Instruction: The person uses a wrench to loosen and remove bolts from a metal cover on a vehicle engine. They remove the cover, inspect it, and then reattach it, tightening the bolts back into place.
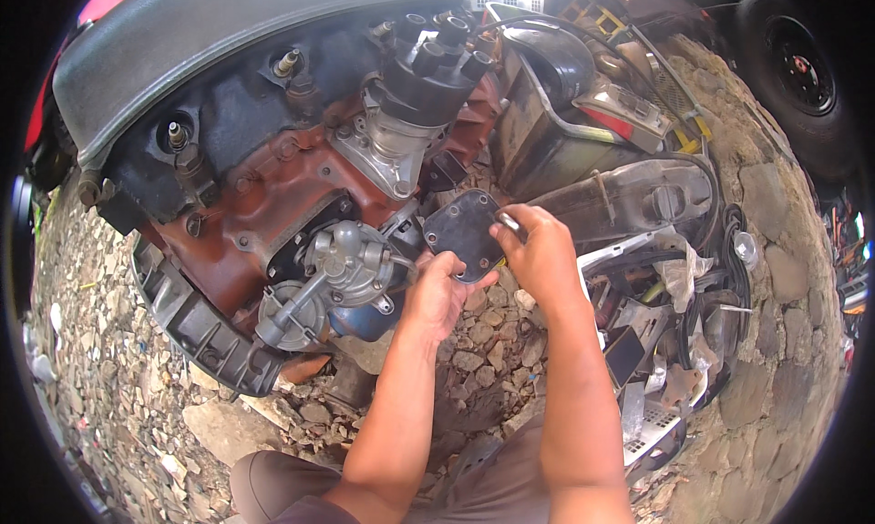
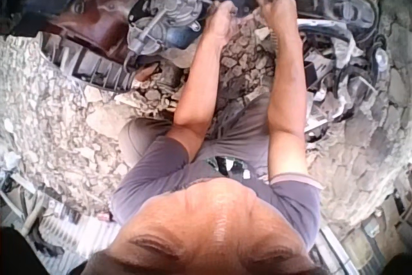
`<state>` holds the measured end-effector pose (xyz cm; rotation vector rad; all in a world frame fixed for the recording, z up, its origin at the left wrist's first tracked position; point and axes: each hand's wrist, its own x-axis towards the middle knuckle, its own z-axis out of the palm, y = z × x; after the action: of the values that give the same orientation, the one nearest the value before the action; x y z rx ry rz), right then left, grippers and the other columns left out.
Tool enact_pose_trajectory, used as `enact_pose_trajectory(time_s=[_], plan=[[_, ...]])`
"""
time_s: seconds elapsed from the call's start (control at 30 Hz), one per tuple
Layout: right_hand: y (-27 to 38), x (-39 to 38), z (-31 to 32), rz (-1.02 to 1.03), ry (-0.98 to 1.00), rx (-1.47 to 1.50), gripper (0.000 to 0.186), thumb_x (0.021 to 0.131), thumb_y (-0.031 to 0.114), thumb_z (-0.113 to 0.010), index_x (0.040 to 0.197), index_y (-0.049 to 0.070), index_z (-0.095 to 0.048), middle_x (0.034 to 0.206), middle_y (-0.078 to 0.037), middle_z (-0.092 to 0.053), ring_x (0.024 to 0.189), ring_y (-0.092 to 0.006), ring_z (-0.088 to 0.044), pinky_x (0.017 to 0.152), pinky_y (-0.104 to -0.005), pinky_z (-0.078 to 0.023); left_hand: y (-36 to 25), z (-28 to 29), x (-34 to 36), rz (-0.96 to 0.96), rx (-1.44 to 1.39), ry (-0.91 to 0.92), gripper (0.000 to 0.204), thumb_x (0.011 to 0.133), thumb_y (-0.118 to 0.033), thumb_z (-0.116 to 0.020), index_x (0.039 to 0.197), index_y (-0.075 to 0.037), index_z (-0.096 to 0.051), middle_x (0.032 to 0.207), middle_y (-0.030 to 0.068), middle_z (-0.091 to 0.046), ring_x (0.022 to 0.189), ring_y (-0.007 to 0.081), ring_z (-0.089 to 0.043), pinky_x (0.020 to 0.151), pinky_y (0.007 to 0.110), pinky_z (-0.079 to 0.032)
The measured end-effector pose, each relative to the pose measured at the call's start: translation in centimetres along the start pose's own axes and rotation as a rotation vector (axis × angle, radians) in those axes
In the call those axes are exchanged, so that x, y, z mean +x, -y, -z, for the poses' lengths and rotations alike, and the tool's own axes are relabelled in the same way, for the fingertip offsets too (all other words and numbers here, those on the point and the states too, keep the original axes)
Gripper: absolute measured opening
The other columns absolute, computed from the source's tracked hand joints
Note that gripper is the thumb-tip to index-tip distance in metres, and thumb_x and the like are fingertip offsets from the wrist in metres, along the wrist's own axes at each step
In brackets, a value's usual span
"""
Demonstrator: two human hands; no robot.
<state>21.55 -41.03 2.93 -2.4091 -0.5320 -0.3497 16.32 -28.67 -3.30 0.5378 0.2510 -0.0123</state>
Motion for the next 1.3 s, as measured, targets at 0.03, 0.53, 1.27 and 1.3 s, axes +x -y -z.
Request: enact_pose_trajectory(time_s=[0.03,0.53,1.27,1.3], plan=[[0.4,0.1,0.4,-0.065,-0.014,0.032,0.021,0.081,0.015,-0.072,0.096,0.0,-0.067,0.081,-0.017,-0.066,0.072,-0.0297,-0.063,0.068,-0.0375,-0.048,-0.1,-0.6,-0.5,0.006,0.015,-0.032,0.041,0.079,0.003,-0.043,0.121,0.001,-0.042,0.12,0.0126,-0.052,0.105,0.0225,-0.058,0.088,0.048,-0.054],[-1.7,0.7,0.4,-0.214,-0.117,0.598,0.01,0.086,0.007,-0.069,0.094,0.002,-0.064,0.08,0.004,-0.062,0.073,-0.0046,-0.051,0.066,-0.0232,-0.044,1.9,-0.4,2.2,-0.304,0.465,-0.072,0.041,0.095,0.008,-0.034,0.132,-0.007,-0.041,0.125,0.0074,-0.05,0.108,0.0175,-0.053,0.101,0.038,-0.048],[-0.7,0.3,-1.1,-0.192,0.185,0.656,0.017,0.088,0.004,-0.064,0.105,0.001,-0.064,0.09,0.0,-0.065,0.075,-0.0058,-0.055,0.063,-0.0235,-0.048,2.3,-0.2,1.7,-0.409,0.703,0.001,0.043,0.096,0.007,-0.034,0.137,-0.004,-0.042,0.133,0.0101,-0.049,0.121,0.0189,-0.051,0.101,0.033,-0.047],[-0.7,0.3,-1.3,-0.183,0.174,0.678,0.017,0.089,0.004,-0.064,0.105,0.001,-0.064,0.09,0.0,-0.065,0.075,-0.0058,-0.055,0.065,-0.0234,-0.048,2.4,0.0,1.8,-0.446,0.712,-0.002,0.043,0.097,0.005,-0.035,0.139,-0.003,-0.04,0.13,0.0112,-0.052,0.116,0.0181,-0.053,0.097,0.032,-0.048]])
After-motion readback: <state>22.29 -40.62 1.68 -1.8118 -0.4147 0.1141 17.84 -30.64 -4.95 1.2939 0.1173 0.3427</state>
